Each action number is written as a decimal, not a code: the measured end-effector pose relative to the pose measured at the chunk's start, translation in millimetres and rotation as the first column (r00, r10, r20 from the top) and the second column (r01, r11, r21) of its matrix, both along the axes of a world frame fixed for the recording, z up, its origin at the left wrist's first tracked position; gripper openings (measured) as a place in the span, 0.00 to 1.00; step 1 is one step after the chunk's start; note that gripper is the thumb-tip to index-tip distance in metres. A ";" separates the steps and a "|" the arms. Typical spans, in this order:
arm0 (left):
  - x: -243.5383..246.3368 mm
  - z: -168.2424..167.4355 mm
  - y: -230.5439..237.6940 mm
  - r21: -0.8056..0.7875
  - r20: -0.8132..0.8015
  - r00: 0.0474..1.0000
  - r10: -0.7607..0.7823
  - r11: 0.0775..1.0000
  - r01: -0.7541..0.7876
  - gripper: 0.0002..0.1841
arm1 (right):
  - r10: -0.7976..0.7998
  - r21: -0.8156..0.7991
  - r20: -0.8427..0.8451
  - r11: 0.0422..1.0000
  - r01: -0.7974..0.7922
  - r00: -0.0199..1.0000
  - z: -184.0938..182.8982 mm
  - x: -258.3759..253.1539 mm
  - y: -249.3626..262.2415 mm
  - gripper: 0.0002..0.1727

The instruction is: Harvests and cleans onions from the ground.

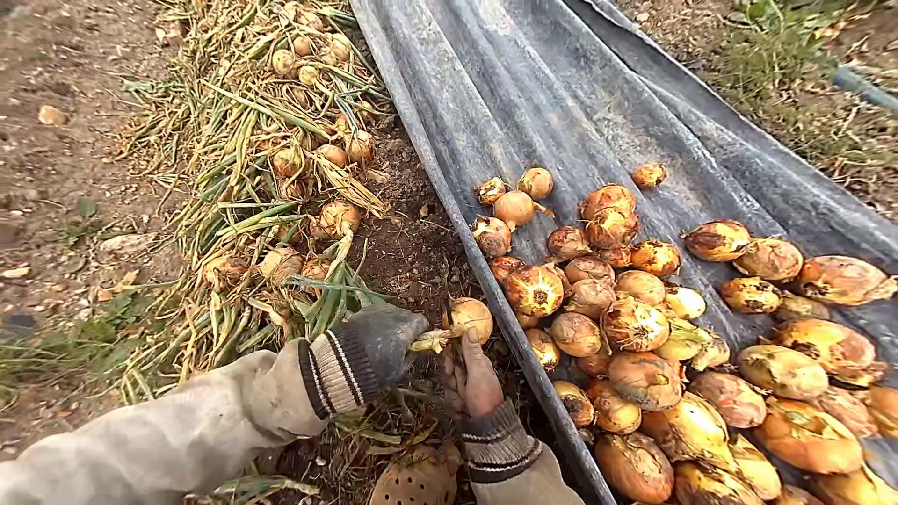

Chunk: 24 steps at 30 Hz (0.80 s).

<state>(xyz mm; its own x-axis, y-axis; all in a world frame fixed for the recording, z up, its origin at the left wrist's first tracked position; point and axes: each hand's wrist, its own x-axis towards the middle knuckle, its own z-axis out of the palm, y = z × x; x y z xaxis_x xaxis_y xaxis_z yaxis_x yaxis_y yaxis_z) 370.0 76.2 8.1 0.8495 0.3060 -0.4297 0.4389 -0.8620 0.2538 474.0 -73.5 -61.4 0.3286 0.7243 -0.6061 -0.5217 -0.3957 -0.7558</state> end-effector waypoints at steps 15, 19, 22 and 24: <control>25.9 -24.4 174.8 0.366 -0.304 0.500 0.811 0.584 -0.724 0.31 | 0.124 -0.028 0.311 0.992 -0.121 0.942 -6.4 11.9 -11.5 0.32; -38.4 -51.8 188.4 0.380 -0.149 0.597 0.788 0.603 -0.701 0.30 | 0.269 -0.119 0.262 0.962 -0.246 0.927 -13.9 6.0 -13.1 0.34; -73.1 -33.8 157.1 -0.088 -0.023 0.418 0.908 0.415 -0.906 0.31 | 0.329 -0.157 0.197 0.940 -0.302 0.924 -15.5 8.0 -9.3 0.34; -88.1 -12.2 110.6 -0.451 -0.026 0.265 0.964 0.225 -0.864 0.29 | 0.385 -0.159 0.162 0.919 -0.362 0.908 -16.4 5.0 -5.4 0.37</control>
<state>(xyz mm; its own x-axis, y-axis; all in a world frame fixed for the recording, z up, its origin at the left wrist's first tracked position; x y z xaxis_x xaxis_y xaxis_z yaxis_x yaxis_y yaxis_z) 281.9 186.8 -4.1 0.1449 0.8268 -0.5435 0.7516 0.2653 0.6039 479.0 -78.9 -77.8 0.1640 0.7402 -0.6521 -0.1721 -0.6294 -0.7578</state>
